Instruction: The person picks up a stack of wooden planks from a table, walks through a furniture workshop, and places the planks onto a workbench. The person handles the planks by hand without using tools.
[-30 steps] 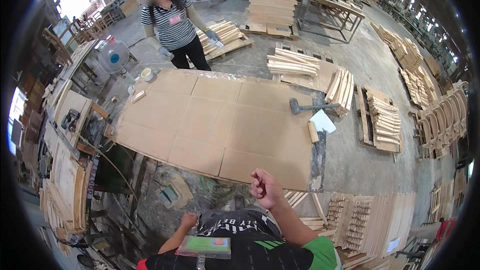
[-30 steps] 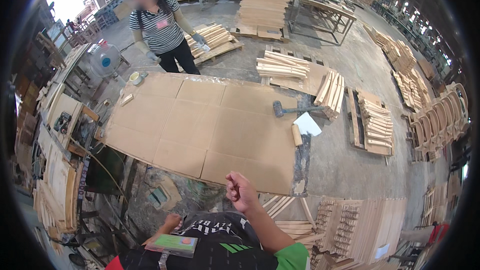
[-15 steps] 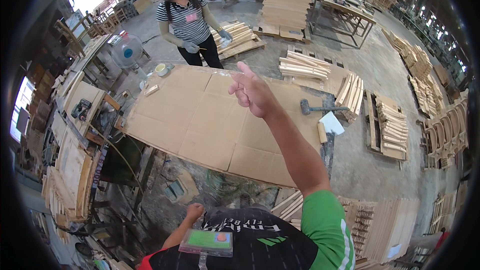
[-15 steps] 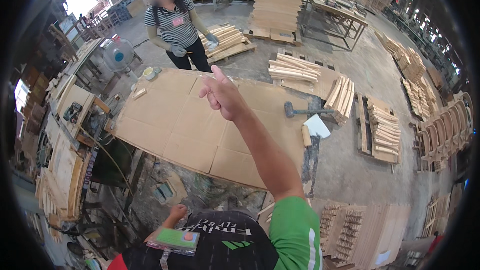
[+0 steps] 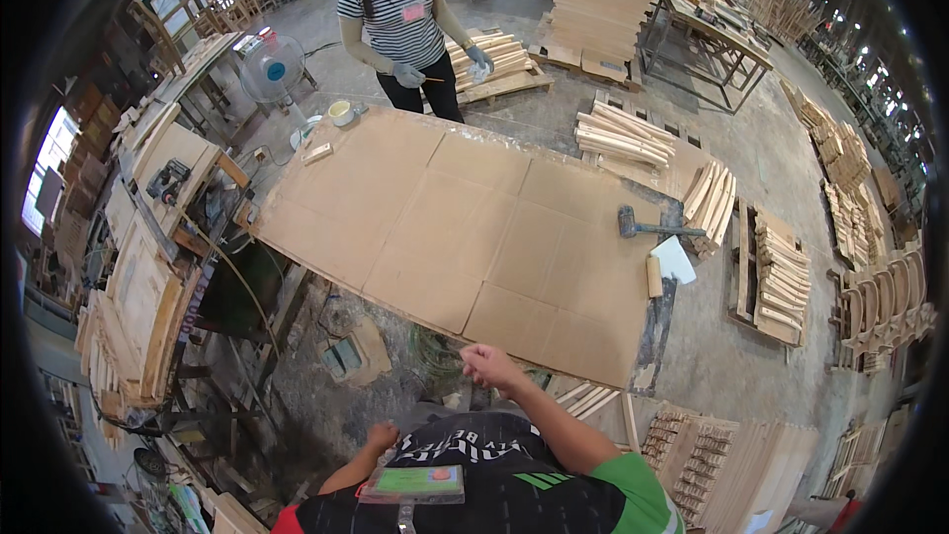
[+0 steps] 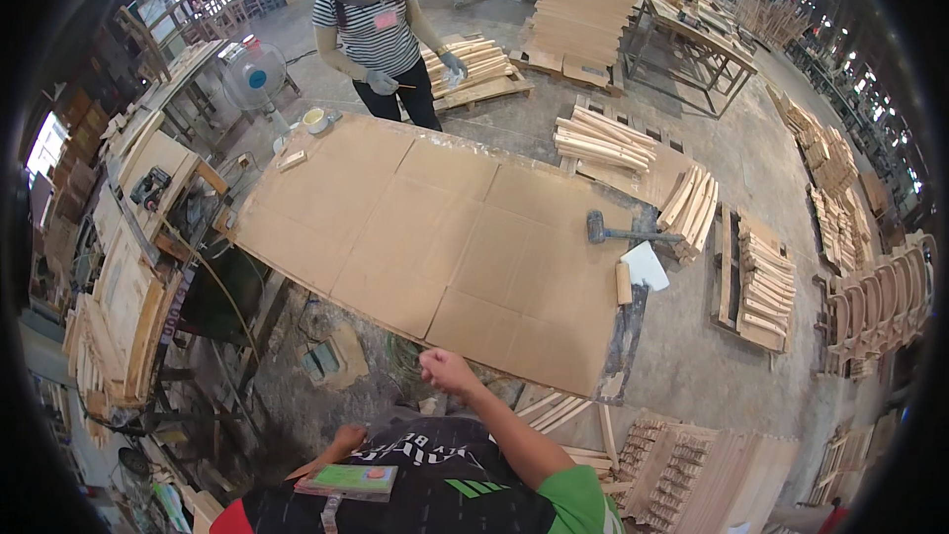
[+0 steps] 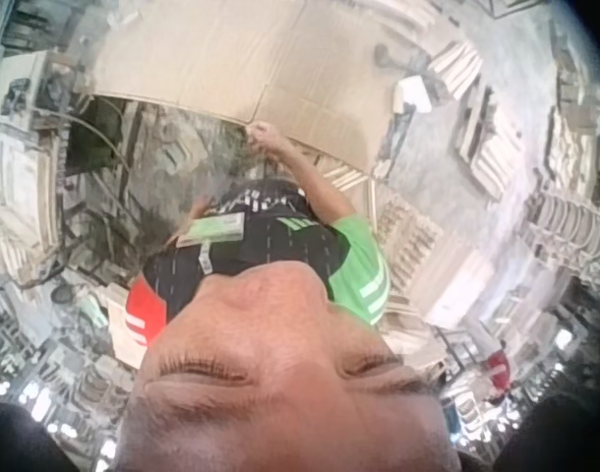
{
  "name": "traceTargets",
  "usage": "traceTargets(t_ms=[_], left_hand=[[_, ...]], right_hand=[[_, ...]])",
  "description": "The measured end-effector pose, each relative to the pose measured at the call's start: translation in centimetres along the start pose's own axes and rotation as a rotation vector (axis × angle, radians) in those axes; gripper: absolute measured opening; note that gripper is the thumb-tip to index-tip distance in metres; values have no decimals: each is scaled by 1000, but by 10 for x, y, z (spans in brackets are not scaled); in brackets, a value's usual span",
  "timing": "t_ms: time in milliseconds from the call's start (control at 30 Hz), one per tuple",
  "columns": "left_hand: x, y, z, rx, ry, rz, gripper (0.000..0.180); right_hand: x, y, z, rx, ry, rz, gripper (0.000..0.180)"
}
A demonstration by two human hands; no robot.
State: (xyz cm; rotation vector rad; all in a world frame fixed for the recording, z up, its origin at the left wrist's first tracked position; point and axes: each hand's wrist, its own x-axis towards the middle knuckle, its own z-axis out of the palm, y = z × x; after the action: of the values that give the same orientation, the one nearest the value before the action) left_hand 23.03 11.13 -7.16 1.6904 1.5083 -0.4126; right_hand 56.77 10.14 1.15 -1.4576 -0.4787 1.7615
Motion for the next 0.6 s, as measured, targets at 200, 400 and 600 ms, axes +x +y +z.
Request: traceTargets(t_ms=[200, 400, 600], left_hand=[[30, 8, -6, -225, -21, -143, 30], [54, 38, -22, -265, 98, 19, 31], [58, 49, -29, -308, 86, -36, 32]], right_hand=[[-24, 63, -25, -70, 169, 69, 31], [-27, 63, -43, -118, 305, -11, 28], [-16, 50, -44, 10, 314, -100, 26]])
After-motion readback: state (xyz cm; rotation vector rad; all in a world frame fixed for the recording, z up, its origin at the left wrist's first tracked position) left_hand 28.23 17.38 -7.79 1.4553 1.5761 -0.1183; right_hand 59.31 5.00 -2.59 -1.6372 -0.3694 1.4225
